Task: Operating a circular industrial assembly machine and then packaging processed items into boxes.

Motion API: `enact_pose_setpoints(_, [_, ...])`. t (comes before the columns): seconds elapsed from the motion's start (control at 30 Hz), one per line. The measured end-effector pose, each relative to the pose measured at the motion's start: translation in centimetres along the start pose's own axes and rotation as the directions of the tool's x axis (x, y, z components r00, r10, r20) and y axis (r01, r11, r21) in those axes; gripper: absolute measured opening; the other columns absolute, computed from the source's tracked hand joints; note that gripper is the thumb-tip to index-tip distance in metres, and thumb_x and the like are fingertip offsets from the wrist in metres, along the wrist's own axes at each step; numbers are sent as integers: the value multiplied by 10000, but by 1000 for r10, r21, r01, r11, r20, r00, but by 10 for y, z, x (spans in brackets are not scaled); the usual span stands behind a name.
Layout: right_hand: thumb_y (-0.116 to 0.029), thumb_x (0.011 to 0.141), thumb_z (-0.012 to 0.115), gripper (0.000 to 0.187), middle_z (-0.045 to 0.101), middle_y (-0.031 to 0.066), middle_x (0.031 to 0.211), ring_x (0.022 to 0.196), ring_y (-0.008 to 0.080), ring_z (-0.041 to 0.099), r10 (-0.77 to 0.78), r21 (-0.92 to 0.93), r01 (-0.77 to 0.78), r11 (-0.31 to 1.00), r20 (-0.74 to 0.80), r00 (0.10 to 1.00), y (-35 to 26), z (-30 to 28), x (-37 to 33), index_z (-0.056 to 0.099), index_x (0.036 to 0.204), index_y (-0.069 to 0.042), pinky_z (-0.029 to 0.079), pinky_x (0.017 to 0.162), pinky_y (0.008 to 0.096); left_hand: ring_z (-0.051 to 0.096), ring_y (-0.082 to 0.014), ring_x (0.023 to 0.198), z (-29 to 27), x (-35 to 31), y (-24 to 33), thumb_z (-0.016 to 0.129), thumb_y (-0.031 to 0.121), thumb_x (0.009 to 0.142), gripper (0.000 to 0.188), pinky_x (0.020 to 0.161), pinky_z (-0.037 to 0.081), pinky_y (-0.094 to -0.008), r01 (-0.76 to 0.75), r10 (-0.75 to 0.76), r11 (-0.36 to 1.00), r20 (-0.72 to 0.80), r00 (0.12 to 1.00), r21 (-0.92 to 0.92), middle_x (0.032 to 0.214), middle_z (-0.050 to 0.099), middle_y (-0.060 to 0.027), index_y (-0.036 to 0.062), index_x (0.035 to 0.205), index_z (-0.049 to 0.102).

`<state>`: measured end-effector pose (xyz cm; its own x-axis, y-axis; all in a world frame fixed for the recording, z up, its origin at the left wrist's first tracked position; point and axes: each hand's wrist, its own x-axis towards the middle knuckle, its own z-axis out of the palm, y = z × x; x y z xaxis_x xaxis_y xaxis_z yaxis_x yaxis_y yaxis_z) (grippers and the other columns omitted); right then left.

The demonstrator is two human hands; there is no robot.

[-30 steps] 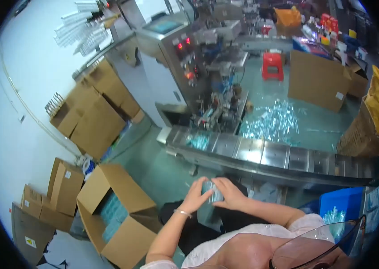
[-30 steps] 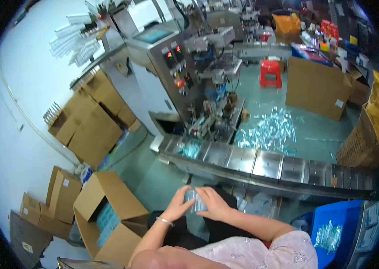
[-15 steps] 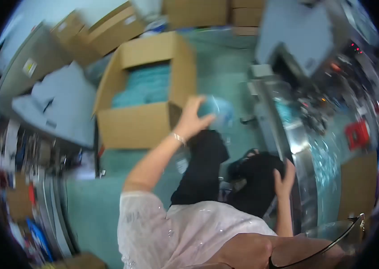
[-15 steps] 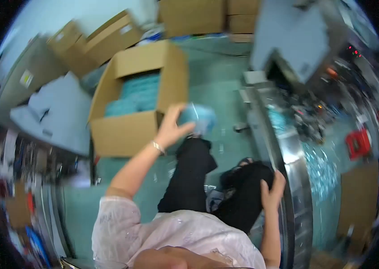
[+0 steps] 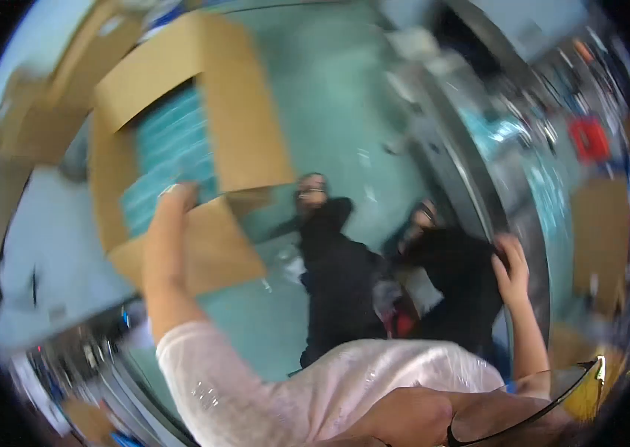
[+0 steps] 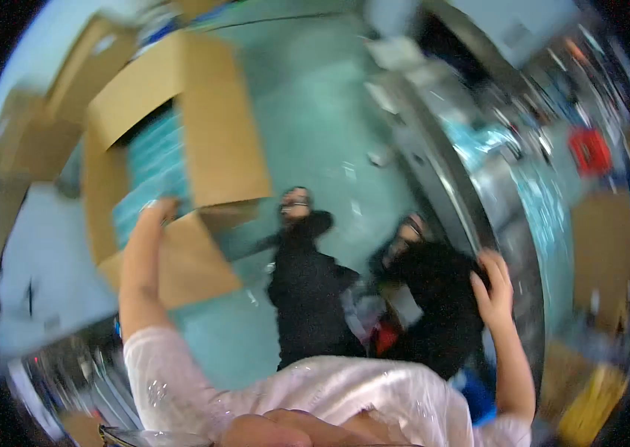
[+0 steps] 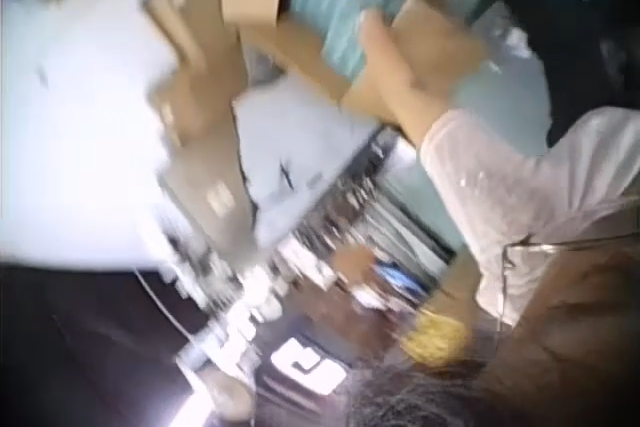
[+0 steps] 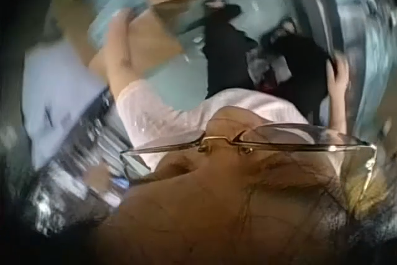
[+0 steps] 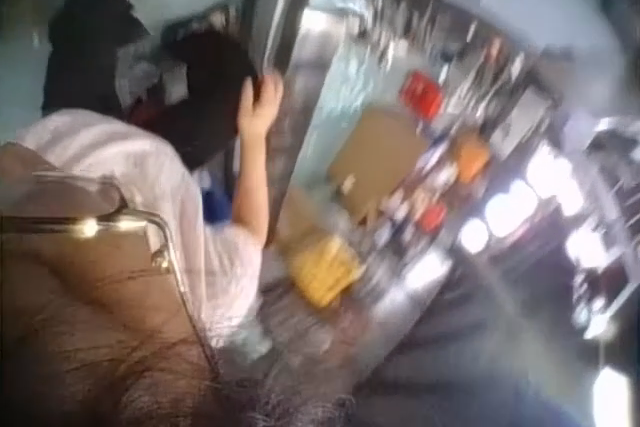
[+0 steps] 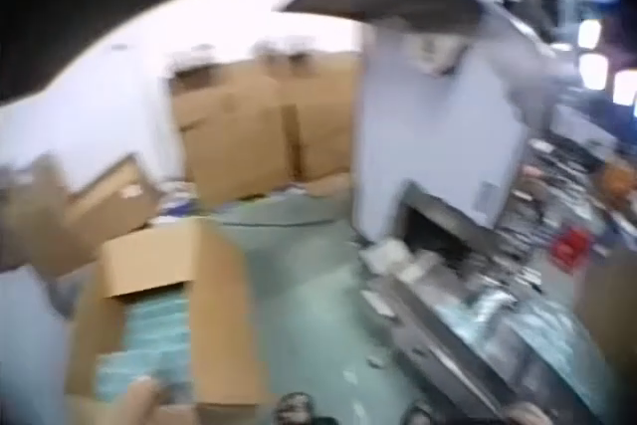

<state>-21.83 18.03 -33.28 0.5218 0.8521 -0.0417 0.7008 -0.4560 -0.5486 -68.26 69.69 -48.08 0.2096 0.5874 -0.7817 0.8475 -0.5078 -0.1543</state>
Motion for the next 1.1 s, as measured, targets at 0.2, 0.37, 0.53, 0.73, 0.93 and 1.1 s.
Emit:
enact_pose_setpoints(0.2, [-87,795,527,339,465,171,1208,1146,307,448,49,73,-41,996,-115,992,10,-14,-45,516,1123,-2,346,953,337,422,-352,1182,-27,-27,1,482,-32,701,524,979,359,-384,56,-132,980,-422,897,-189,1254,471,-193,71,1215,494])
enact_pose_setpoints(0.37, [-110,829,461,422,433,146,1244,1174,257,417,262,446,-122,886,-266,928,54,28,-132,425,1241,-28,327,966,330,460,-330,1133,-57,-118,49,487,-50,693,500,972,352,-371,-328,112,939,-814,570,-101,1195,515,-168,17,1189,490])
enact_pose_setpoints(0.53, [-119,783,572,333,521,164,1091,1039,301,503,698,569,-493,658,-214,684,114,81,-251,522,1096,-19,393,900,342,454,-306,1144,-52,-232,220,565,40,791,336,971,346,-373,-525,416,843,-765,491,121,1187,513,-155,9,1124,528])
enact_pose_setpoints(0.73, [-35,770,556,255,547,139,1040,995,274,532,483,427,-270,863,-538,691,132,28,-228,551,1023,-8,410,859,324,413,-348,1171,-41,-305,340,574,79,800,279,962,352,-384,-719,794,582,-456,402,380,1208,482,-169,10,1069,548])
enact_pose_setpoints(0.93, [-27,790,533,196,573,138,1006,967,259,550,263,529,-21,849,-387,884,117,-52,-115,562,980,14,409,854,313,546,-334,866,-73,-188,418,595,103,766,138,760,447,-405,-764,850,524,-293,439,375,928,563,-138,25,880,599])
enact_pose_setpoints(1.1, [-13,747,528,194,602,163,941,879,294,586,-54,306,82,949,-98,994,122,-61,-29,591,926,27,457,784,360,565,-327,949,-27,51,496,575,229,788,229,776,474,-371,-370,447,823,-90,890,432,1055,578,-165,46,913,635])
